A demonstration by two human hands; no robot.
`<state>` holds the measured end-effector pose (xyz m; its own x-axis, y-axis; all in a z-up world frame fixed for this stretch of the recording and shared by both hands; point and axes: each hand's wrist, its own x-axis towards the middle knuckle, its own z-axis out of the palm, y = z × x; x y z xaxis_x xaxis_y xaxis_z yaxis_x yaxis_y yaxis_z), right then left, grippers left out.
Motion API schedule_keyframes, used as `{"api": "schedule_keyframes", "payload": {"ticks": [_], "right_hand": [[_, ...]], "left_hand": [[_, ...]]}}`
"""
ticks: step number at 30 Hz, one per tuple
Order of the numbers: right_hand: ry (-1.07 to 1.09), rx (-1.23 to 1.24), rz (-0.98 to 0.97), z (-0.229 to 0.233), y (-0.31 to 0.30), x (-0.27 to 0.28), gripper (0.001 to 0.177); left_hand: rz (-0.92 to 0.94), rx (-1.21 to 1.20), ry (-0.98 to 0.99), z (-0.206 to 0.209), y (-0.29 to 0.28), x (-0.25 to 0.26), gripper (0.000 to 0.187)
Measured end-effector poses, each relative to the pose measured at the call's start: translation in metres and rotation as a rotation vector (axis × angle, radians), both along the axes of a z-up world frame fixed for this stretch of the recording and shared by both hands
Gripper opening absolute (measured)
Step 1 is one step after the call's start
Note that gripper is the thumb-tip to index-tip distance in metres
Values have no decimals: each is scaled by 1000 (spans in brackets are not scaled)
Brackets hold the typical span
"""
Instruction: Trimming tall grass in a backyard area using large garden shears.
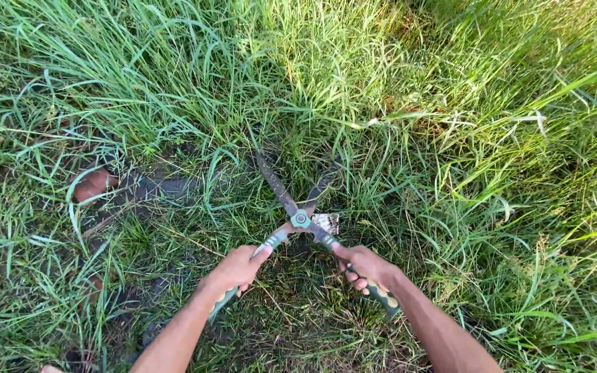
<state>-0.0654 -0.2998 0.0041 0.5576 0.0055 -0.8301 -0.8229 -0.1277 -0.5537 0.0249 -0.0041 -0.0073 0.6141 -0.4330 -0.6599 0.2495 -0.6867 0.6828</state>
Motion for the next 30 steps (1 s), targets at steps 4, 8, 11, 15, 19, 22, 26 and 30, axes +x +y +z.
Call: {"api": "schedule_keyframes", "payload": {"ticks": [4,8,11,15,19,22,26,30], "right_hand": [[14,38,-11,-3,-7,2,49],[8,125,-217,10,52,13,49],[-110,181,-269,2,73,25,53],[-270,116,-138,-12,80,29,55],[-283,205,-219,2,99,33,50],[-300,167,-205,3,106,33,50],[-318,159,-200,0,111,27,51],[-225,178,-250,3,115,19,50]], "left_hand": [[-52,-51,11,3,-3,5,40],[342,-66,100,4,-54,-33,44],[734,-205,145,-10,-85,-57,48],[863,-332,103,-31,-76,-58,43],[783,-228,0,-20,-62,-48,45],[770,-231,-31,-22,-57,-45,44],[769,-193,0,-20,-53,-49,39],[764,-195,13,-19,-51,-57,43]]}}
